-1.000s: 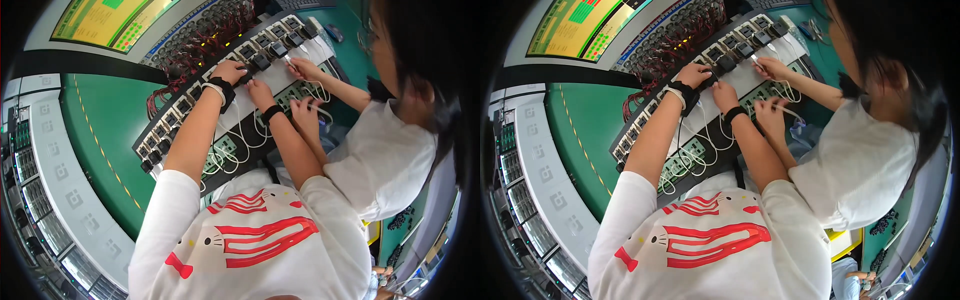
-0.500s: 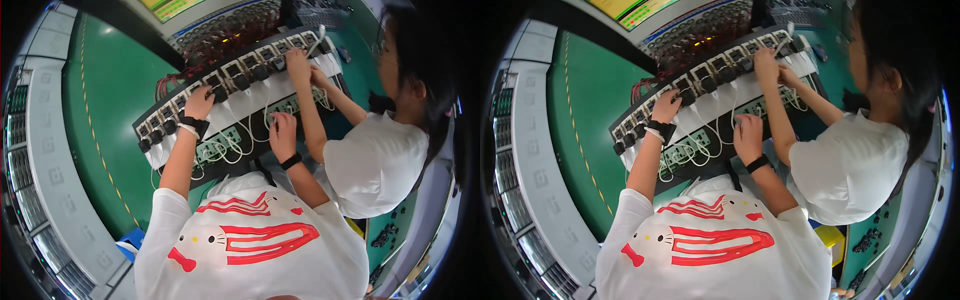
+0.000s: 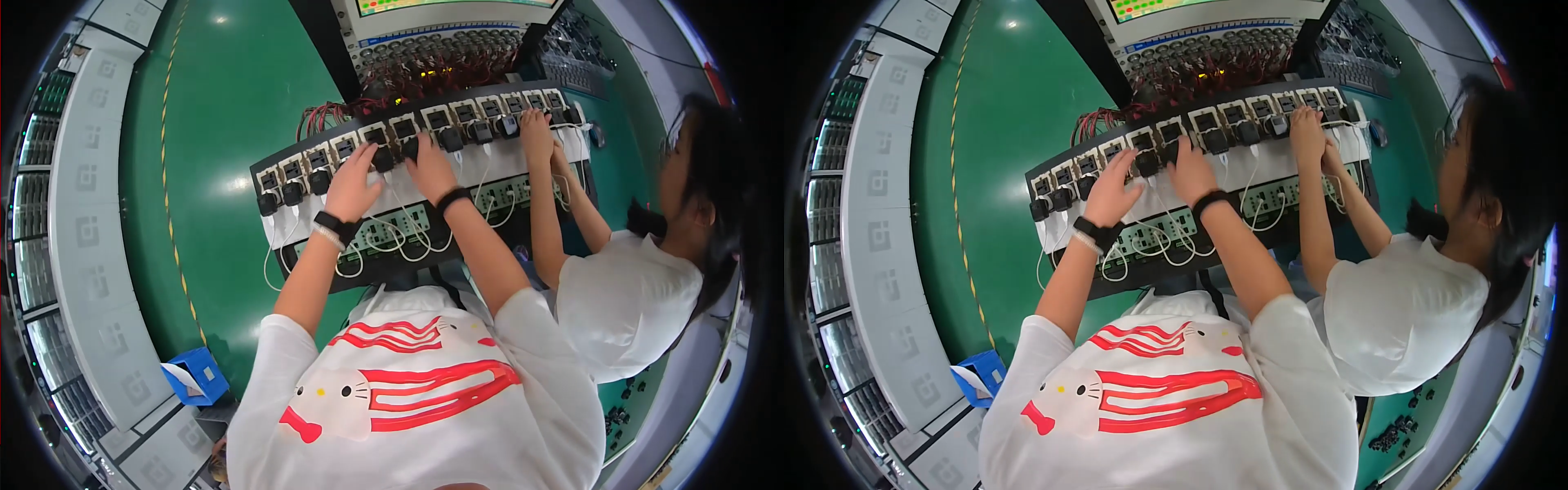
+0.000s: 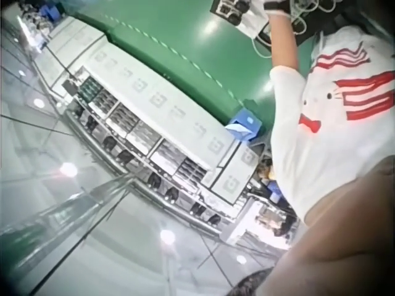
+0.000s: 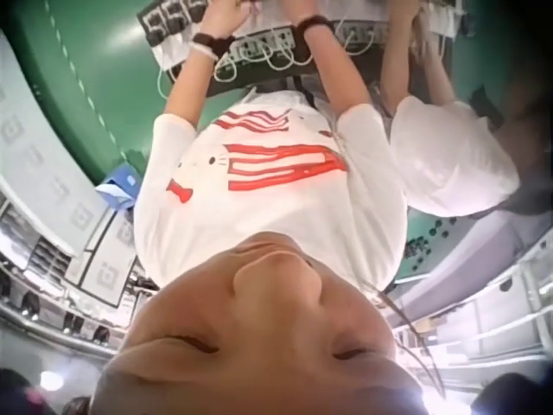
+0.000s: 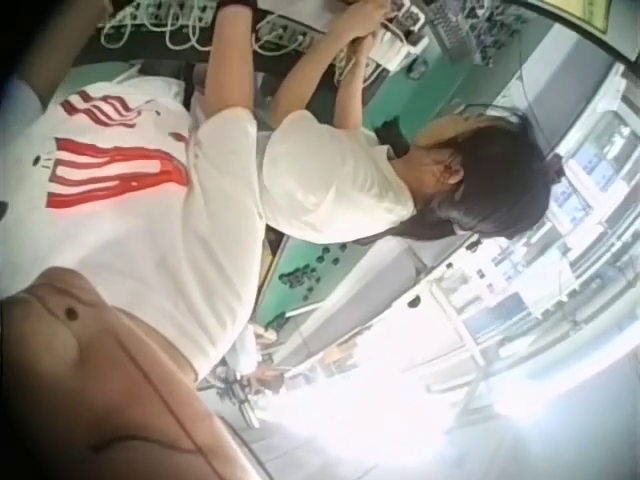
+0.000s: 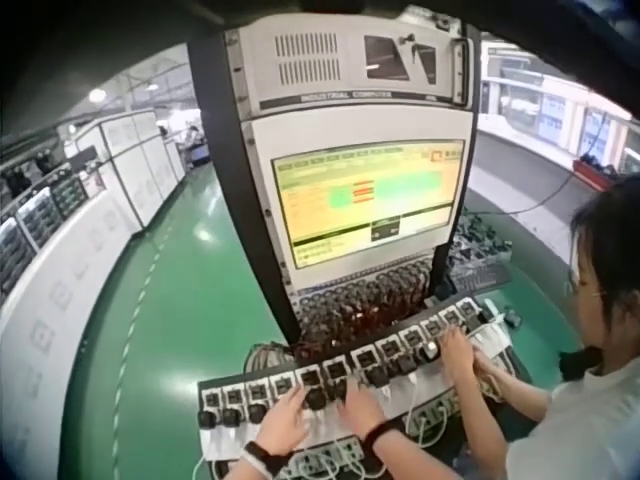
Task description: The person removes power adapters from a testing rack, unplugs the cables, and places them on a conveyor belt before plugging new adapters into the rack.
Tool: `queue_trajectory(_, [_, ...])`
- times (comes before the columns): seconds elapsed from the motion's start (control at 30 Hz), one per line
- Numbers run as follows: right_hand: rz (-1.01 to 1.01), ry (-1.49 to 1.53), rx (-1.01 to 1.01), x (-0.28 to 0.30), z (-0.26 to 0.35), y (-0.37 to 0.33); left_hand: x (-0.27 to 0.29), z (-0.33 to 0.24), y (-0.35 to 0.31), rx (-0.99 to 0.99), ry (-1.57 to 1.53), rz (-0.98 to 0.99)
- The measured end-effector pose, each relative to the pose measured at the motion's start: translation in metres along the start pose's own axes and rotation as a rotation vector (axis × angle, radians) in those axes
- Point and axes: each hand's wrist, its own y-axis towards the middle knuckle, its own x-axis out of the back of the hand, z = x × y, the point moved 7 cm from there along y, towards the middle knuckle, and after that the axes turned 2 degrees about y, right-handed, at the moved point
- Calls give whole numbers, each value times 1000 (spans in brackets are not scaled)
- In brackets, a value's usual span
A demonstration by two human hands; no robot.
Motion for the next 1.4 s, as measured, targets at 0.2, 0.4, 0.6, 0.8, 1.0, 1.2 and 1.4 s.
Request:
queue_trajectory(0.2, [364, 413, 223, 0, 46, -120, -5, -53, -54, -192, -158, 387])
queue_trajectory(0.4, [604, 238, 105, -17, 41, -166, -25, -63, -102, -155, 45, 518])
queue_trajectory(0.6, [612, 260, 112, -19, 47, -173, -16, -80, -95, -167, 197, 589])
queue_trajectory(0.8, [523, 572, 230, -3, 68, -171, 21, -101, -85, -264, 272, 635])
queue_trajectory(1.0, [446, 659, 264, 17, 79, -175, 30, -116, -77, -382, 265, 682])
queue_trajectory(1.2, [227, 604, 192, 41, 68, -157, 23, -125, -45, -561, 222, 477])
queue_trajectory(1.4, [-71, 525, 110, 111, 81, -137, 52, -172, 0, -868, 311, 259])
